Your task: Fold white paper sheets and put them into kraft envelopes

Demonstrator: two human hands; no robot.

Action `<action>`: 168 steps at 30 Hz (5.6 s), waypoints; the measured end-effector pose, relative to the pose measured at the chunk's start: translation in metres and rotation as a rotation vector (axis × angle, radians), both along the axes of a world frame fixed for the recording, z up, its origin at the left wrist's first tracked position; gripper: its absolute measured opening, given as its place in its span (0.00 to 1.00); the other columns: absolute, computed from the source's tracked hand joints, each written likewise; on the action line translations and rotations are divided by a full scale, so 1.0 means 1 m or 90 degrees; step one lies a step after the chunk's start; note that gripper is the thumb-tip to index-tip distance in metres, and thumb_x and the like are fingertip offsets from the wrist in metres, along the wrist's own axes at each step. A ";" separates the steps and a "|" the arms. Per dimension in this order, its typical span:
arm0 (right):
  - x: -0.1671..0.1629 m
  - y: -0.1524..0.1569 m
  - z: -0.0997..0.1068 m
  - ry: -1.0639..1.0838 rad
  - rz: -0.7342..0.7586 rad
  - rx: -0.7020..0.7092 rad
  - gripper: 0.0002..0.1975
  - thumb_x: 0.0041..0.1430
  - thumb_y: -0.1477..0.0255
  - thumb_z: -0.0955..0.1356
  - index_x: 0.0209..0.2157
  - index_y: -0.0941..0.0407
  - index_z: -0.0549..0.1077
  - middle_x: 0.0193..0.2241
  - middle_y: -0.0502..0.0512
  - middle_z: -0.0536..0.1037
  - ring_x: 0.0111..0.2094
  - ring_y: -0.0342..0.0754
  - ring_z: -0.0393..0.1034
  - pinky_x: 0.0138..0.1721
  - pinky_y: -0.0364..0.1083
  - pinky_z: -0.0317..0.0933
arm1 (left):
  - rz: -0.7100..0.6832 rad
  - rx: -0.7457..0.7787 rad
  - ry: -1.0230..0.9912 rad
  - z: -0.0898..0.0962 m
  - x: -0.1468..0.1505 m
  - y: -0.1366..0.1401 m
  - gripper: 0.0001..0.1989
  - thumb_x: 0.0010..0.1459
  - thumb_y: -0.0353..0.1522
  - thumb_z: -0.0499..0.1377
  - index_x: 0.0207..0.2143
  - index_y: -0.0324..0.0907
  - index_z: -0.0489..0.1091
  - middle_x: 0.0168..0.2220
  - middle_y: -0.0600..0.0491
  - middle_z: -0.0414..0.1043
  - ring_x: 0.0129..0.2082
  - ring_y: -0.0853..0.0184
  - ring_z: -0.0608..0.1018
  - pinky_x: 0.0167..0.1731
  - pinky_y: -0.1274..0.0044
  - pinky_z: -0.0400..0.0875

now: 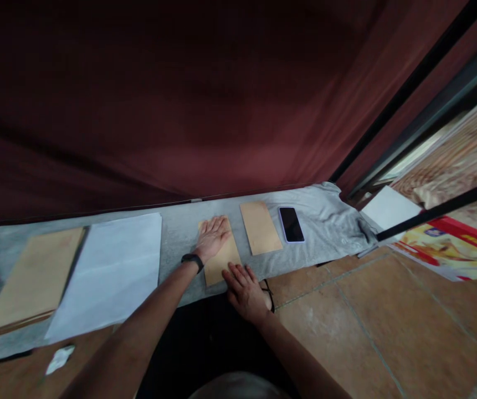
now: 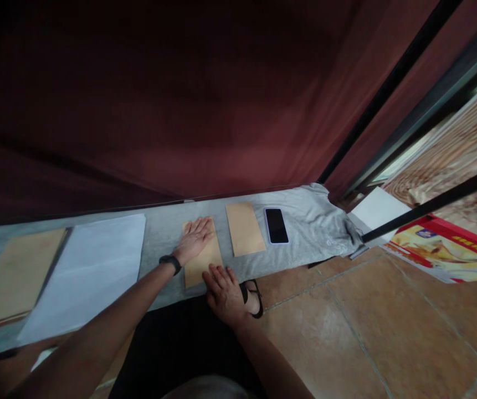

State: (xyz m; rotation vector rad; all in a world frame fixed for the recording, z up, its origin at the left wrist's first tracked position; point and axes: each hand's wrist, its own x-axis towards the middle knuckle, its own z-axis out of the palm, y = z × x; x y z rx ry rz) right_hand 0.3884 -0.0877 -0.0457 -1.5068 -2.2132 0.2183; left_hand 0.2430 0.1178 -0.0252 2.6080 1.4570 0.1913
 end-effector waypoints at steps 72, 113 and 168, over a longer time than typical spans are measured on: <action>0.047 0.062 0.029 0.712 -0.352 -0.158 0.11 0.54 0.62 0.67 0.36 0.53 0.67 0.23 0.42 0.70 0.20 0.41 0.66 0.23 0.40 0.63 | 0.285 -0.329 -0.629 0.003 -0.006 -0.145 0.30 0.69 0.38 0.53 0.69 0.36 0.55 0.56 0.38 0.75 0.53 0.57 0.79 0.54 0.64 0.75; 0.122 0.069 0.035 0.089 -0.575 -0.208 0.18 0.70 0.61 0.63 0.53 0.57 0.74 0.37 0.62 0.83 0.42 0.55 0.79 0.42 0.47 0.66 | 0.309 -0.353 -0.221 0.032 0.102 -0.086 0.08 0.62 0.33 0.58 0.39 0.41 0.76 0.33 0.49 0.80 0.37 0.63 0.80 0.34 0.76 0.67; 0.128 0.048 0.026 0.052 -0.501 -0.141 0.20 0.69 0.68 0.61 0.56 0.58 0.75 0.45 0.63 0.82 0.45 0.52 0.77 0.47 0.45 0.63 | -0.022 -0.148 -0.067 0.037 0.096 -0.107 0.16 0.68 0.26 0.49 0.52 0.40 0.71 0.53 0.41 0.71 0.52 0.56 0.76 0.52 0.67 0.71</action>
